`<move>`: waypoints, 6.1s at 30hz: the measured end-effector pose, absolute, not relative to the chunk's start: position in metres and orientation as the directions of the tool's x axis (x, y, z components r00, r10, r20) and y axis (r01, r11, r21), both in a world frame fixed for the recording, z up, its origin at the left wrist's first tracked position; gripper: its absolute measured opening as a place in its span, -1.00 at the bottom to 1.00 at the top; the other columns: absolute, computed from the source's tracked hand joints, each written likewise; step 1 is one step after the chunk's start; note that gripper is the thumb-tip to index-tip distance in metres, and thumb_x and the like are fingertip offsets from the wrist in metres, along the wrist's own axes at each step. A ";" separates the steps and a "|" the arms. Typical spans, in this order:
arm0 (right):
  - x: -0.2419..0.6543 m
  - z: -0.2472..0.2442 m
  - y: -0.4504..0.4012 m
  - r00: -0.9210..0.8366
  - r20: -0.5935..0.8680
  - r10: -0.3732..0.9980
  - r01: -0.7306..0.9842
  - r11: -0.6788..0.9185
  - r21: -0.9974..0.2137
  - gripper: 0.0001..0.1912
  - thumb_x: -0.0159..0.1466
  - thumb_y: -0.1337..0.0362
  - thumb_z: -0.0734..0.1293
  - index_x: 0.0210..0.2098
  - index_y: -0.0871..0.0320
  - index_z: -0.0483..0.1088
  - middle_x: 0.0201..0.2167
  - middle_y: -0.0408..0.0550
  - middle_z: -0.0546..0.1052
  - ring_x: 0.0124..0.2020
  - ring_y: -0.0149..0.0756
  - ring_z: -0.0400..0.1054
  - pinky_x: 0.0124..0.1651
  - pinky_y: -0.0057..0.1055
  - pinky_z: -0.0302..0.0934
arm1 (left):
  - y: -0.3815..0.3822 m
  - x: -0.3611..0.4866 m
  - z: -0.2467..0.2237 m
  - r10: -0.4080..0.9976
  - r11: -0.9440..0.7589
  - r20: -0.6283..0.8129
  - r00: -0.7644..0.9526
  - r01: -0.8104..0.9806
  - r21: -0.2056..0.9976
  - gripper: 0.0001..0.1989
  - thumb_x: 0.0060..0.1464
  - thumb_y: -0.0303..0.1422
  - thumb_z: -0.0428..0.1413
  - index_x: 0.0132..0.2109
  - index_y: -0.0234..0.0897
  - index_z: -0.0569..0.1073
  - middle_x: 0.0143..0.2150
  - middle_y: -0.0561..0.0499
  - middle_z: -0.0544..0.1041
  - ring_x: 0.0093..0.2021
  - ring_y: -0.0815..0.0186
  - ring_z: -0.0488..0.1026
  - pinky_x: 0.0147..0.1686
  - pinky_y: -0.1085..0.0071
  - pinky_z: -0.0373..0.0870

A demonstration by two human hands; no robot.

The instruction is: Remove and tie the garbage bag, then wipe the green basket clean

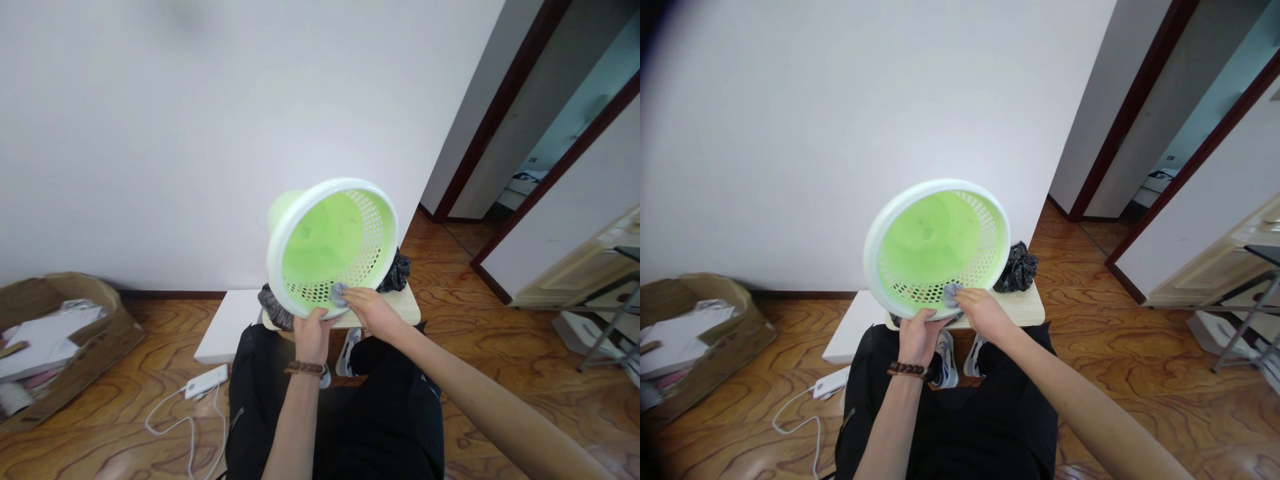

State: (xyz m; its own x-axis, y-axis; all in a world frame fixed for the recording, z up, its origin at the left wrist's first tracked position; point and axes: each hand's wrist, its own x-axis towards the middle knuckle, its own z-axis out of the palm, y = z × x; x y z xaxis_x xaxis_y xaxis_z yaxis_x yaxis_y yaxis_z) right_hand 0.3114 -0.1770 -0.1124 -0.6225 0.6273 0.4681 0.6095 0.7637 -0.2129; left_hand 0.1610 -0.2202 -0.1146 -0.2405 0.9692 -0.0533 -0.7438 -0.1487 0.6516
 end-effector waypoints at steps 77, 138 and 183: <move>0.304 -0.097 -0.176 -0.520 0.424 0.741 0.792 0.605 -0.085 -0.71 0.30 0.37 0.11 -0.08 0.11 0.38 -0.19 0.04 0.39 -0.17 -0.21 0.20 -0.11 -0.26 0.11 | -0.220 0.156 -0.109 0.939 -0.169 -0.128 -0.320 -0.753 0.636 -0.35 -0.19 -0.58 0.07 0.10 -0.07 0.26 0.02 -0.06 0.42 -0.03 0.10 0.40 -0.13 0.03 0.39; 0.300 -0.093 -0.186 -0.593 0.326 0.736 0.785 0.619 0.029 -0.69 0.29 0.40 0.11 -0.03 0.14 0.33 -0.16 0.03 0.37 -0.15 -0.23 0.15 -0.11 -0.31 0.03 | -0.222 0.152 -0.111 0.941 -0.131 -0.156 -0.302 -0.747 0.652 -0.32 -0.19 -0.59 0.08 0.13 -0.08 0.25 0.05 -0.07 0.41 -0.03 0.11 0.41 -0.12 0.07 0.40; 0.289 -0.090 -0.196 -0.613 0.325 0.720 0.745 0.664 -0.066 -0.65 0.15 0.35 0.21 -0.05 0.16 0.27 -0.16 0.03 0.31 -0.12 -0.17 0.12 -0.06 -0.24 0.06 | -0.224 0.156 -0.108 0.944 -0.201 -0.065 -0.323 -0.719 0.665 -0.39 -0.18 -0.56 0.10 0.10 -0.16 0.30 -0.04 -0.05 0.49 -0.07 0.16 0.44 -0.08 0.18 0.38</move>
State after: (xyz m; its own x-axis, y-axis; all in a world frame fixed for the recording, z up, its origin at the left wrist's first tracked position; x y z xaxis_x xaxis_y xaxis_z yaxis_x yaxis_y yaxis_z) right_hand 0.2893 -0.1957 -0.0900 -0.6126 0.7203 0.3255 0.7452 0.6636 -0.0660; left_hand 0.1562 -0.2237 -0.1084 -0.3232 0.9441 -0.0647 -0.7192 -0.2007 0.6651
